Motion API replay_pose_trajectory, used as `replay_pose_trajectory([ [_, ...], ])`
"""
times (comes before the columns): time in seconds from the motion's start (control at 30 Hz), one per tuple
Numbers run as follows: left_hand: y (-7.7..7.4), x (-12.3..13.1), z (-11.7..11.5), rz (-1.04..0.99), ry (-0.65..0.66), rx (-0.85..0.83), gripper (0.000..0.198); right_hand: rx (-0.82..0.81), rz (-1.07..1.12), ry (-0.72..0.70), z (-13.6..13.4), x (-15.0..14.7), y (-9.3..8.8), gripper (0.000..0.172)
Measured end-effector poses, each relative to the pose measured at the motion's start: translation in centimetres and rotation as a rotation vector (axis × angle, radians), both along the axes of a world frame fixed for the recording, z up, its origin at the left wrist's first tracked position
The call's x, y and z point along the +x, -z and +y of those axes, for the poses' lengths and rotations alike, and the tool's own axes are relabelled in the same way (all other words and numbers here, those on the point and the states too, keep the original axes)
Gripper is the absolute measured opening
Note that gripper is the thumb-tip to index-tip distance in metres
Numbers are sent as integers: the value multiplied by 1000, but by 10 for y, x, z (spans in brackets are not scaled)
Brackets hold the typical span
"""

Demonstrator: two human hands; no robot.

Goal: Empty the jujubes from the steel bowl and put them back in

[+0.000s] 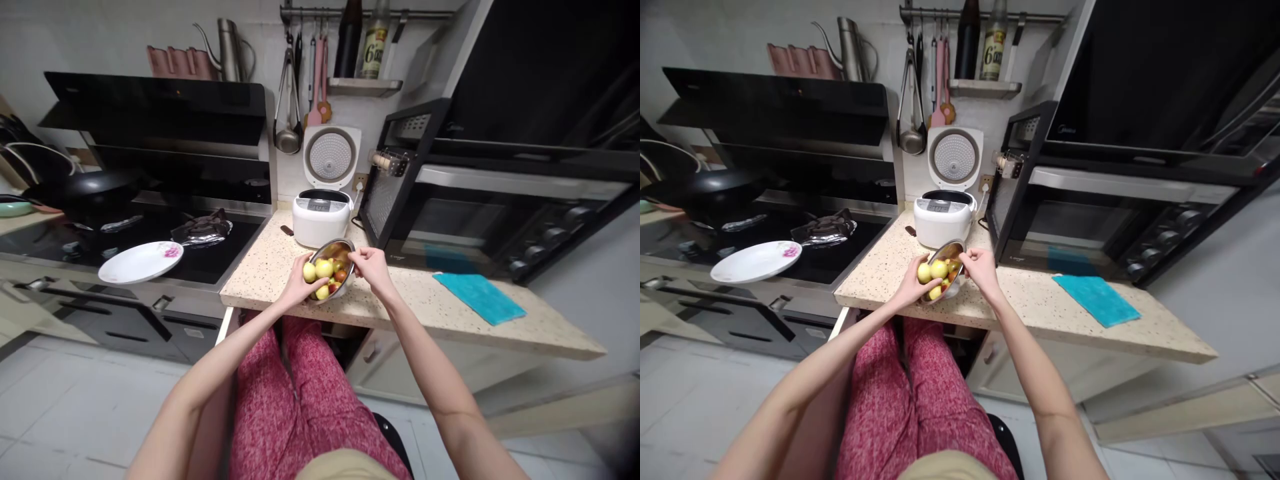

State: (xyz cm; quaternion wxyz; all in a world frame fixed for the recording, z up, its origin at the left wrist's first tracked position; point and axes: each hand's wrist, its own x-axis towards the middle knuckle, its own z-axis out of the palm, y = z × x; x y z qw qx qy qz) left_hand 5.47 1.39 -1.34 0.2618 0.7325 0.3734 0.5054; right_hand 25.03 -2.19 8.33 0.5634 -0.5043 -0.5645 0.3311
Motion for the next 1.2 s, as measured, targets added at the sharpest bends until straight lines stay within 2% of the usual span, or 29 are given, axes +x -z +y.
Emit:
replay_pose_trajectory([
  [0.17,7,2,12,-22,51,-14,79,19,-77,92,22,9,-8,26],
  [0.33,11,-2,9,-25,98,-10,80,21,-142,131,34,16,-13,26],
  [0.63,15,-8,7,-20,94,-12,89,46,-283,145,46,13,-29,25],
  [0.9,16,-13,9,5,61,-9,85,38,-355,195,46,27,-29,22],
  [1.2,16,-12,27,6,95,-22,101,43,-423,229,49,34,-33,27],
])
